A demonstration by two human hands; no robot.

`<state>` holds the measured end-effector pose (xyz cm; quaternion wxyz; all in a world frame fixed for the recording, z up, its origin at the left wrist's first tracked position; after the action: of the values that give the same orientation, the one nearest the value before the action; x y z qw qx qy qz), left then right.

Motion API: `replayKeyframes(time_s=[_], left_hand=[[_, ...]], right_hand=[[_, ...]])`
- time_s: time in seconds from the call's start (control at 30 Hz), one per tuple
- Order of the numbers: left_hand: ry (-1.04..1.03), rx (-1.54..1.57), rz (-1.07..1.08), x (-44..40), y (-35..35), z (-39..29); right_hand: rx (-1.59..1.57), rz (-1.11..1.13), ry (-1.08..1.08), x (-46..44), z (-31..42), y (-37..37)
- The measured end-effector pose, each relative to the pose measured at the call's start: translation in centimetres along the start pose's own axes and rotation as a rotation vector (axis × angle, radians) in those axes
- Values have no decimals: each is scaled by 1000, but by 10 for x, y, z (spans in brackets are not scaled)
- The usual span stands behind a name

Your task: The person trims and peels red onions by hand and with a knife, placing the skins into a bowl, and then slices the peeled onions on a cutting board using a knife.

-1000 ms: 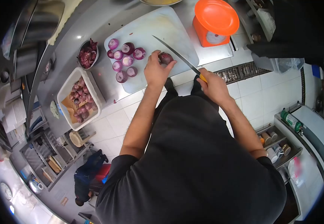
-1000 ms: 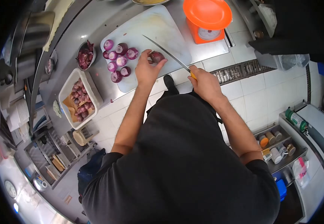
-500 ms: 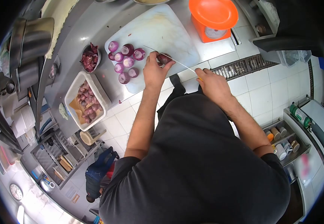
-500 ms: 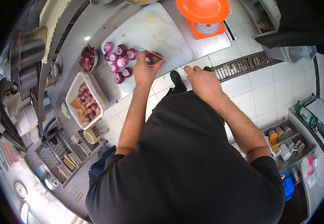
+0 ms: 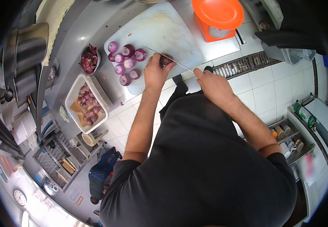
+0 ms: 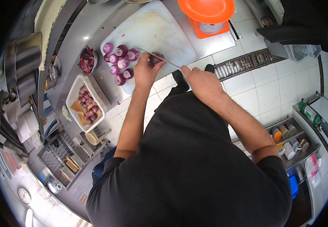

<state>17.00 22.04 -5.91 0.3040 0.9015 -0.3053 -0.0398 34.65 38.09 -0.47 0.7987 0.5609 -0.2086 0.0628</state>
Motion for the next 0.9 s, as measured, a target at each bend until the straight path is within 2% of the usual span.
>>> replayKeyframes(time_s=[0.27, 0.37, 0.67, 0.9], left_hand=[[-21, 1, 11, -2, 0, 0], [-92, -70, -4, -2, -3, 2], [-29, -47, 14, -6, 0, -1], [-60, -73, 15, -4, 1, -7]], right_hand=[[-12, -40, 5, -24, 4, -10], [0, -66, 7, -34, 12, -9], [-27, -71, 19, -52, 16, -8], [-112, -112, 31, -86, 16, -33]])
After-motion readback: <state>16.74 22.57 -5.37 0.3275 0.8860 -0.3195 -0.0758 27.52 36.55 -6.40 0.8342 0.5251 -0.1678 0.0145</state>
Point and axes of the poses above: each hand's wrist, its own x-axis away from the middle knuckle, its own y-axis out of the back of the hand, z = x × y, the point moved 2 cm from there along -x, towards the middle knuckle, and after that the axes turned 15 degrees about x, right-handed, at the moved point
